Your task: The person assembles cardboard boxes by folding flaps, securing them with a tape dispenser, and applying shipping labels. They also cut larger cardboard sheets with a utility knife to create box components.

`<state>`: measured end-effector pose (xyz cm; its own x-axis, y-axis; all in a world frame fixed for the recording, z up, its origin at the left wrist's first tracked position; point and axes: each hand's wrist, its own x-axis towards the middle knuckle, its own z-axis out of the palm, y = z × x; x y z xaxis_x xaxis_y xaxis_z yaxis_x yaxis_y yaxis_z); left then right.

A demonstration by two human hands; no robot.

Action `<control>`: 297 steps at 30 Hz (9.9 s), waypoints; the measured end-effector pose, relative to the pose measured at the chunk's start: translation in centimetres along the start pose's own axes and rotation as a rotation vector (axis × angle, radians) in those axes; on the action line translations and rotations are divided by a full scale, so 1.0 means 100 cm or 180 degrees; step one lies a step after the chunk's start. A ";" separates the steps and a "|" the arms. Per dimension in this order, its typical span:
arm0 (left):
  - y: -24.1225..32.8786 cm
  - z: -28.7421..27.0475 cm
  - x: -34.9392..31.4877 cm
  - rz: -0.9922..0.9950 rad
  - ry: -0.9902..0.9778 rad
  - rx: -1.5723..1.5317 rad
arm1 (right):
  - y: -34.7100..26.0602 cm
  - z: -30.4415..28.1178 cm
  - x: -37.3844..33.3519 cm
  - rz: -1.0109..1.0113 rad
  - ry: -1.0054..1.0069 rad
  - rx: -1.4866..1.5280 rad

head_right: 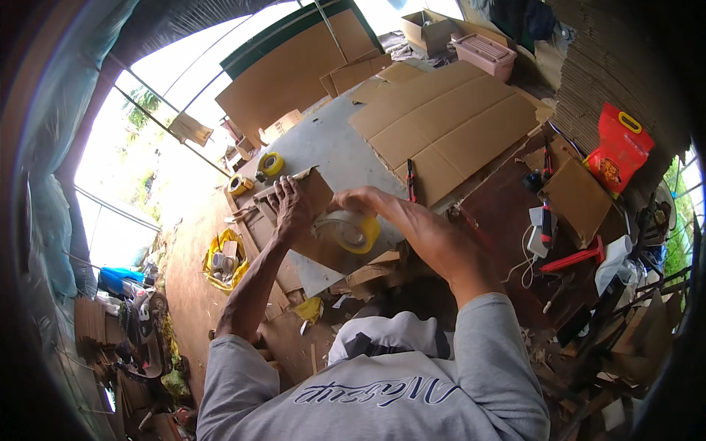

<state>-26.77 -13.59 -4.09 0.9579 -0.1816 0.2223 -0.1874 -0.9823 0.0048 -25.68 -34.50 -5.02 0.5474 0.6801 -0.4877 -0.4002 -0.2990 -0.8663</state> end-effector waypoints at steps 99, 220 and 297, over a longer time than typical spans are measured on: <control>-0.182 0.081 0.087 0.0544 -0.2670 -0.3139 | -0.077 0.014 -0.032 0.1022 0.1144 0.0879; -0.163 0.006 0.014 0.0101 0.1200 -0.2585 | 0.276 0.075 -0.077 0.0854 0.2649 0.1154; -0.009 0.126 -0.070 -0.0751 -0.3014 -0.4991 | 0.114 0.113 -0.053 0.0136 0.2132 0.0264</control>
<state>-30.55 -11.98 -17.96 0.6740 -0.5697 -0.4702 0.4773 -0.1500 0.8658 -41.48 -33.99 -11.09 0.8565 0.0992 -0.5065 -0.4721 -0.2460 -0.8465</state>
